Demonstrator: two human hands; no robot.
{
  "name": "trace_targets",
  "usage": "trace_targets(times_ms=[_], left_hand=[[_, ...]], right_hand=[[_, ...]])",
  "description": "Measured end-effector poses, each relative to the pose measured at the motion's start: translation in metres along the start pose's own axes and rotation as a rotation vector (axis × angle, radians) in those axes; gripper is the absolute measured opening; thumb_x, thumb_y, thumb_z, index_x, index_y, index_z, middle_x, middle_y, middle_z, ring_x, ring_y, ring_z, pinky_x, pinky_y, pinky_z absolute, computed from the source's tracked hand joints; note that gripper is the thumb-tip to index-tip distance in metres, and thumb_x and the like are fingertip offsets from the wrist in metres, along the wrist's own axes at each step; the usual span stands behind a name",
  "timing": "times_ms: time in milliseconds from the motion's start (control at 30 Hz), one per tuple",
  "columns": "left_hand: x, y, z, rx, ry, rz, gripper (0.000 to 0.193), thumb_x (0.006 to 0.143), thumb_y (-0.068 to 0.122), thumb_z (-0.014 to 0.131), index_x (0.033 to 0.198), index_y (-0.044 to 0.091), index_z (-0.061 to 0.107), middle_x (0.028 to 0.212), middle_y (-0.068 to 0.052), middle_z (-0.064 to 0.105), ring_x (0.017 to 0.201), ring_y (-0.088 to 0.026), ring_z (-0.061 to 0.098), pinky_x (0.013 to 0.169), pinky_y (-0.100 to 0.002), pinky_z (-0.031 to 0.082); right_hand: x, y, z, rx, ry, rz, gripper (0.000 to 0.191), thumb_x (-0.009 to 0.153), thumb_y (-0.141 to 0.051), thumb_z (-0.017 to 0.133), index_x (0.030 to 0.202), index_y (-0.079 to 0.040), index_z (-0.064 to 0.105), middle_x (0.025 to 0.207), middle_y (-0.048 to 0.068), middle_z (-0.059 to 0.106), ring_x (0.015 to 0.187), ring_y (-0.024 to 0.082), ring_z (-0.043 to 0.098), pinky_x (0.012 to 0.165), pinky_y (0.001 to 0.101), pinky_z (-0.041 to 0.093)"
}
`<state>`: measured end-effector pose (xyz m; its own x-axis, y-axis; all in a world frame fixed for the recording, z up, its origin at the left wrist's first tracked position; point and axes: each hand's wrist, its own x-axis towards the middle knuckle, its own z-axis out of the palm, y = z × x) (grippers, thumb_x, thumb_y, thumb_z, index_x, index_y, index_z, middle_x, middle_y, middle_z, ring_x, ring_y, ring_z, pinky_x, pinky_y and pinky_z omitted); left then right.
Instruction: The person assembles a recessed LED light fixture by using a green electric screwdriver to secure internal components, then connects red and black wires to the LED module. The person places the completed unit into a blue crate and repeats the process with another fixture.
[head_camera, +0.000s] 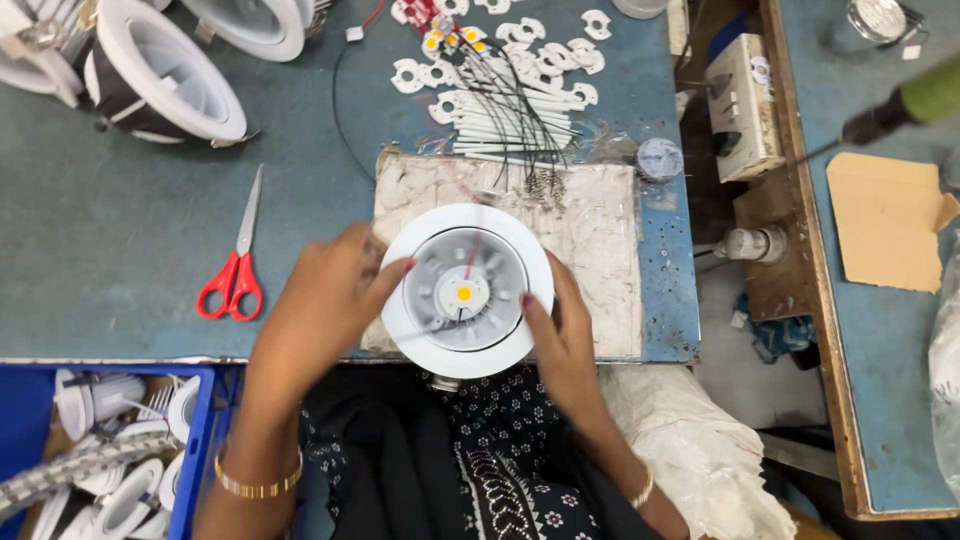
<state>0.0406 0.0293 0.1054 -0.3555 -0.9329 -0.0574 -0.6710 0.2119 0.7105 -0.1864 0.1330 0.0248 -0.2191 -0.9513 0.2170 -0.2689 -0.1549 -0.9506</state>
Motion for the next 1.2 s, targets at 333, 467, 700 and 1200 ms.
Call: trace_targets(times_ms=[333,467,700,1200], left_hand=[[-0.067,0.042,0.025,-0.327,-0.272,-0.491,0.040,0.099,0.036,0.061,0.106,-0.003,0.062,0.067,-0.017,0.077,0.057,-0.023,0.080,0.052,-0.033,0.062],[-0.065,0.037,-0.002,-0.139,-0.331,-0.534,0.034,0.098,0.036,0.064,0.097,0.003,0.072,0.070,-0.013,0.078,0.062,-0.021,0.079,0.059,-0.032,0.062],[-0.066,0.047,-0.015,-0.092,0.156,0.363,0.013,0.084,0.017,0.077,0.093,0.007,0.075,0.102,-0.005,0.079,0.094,-0.018,0.078,0.082,-0.033,0.060],[-0.008,0.047,0.027,0.384,0.031,0.599,0.010,0.077,0.006,0.068,0.082,-0.002,0.067,0.159,-0.028,0.028,0.150,-0.045,0.023,0.121,-0.058,0.020]], right_hand=[[0.130,0.034,-0.030,0.157,-0.632,0.065,0.041,0.108,-0.029,0.053,0.123,0.005,0.069,0.106,0.007,0.071,0.096,0.010,0.063,0.084,0.0262,0.053],[0.126,0.051,-0.027,0.148,-0.288,0.056,0.043,0.111,-0.031,0.048,0.097,0.001,0.073,0.075,0.003,0.064,0.064,0.007,0.056,0.059,0.0235,0.047],[0.043,0.087,-0.031,-0.048,0.225,0.280,0.033,0.105,-0.022,0.058,0.085,-0.001,0.074,0.062,0.003,0.059,0.052,0.007,0.048,0.047,0.0236,0.038],[0.042,0.072,-0.002,-0.275,0.230,0.197,0.014,0.095,-0.010,0.066,0.106,-0.004,0.072,0.108,0.010,0.062,0.083,0.019,0.069,0.069,0.0307,0.059]])
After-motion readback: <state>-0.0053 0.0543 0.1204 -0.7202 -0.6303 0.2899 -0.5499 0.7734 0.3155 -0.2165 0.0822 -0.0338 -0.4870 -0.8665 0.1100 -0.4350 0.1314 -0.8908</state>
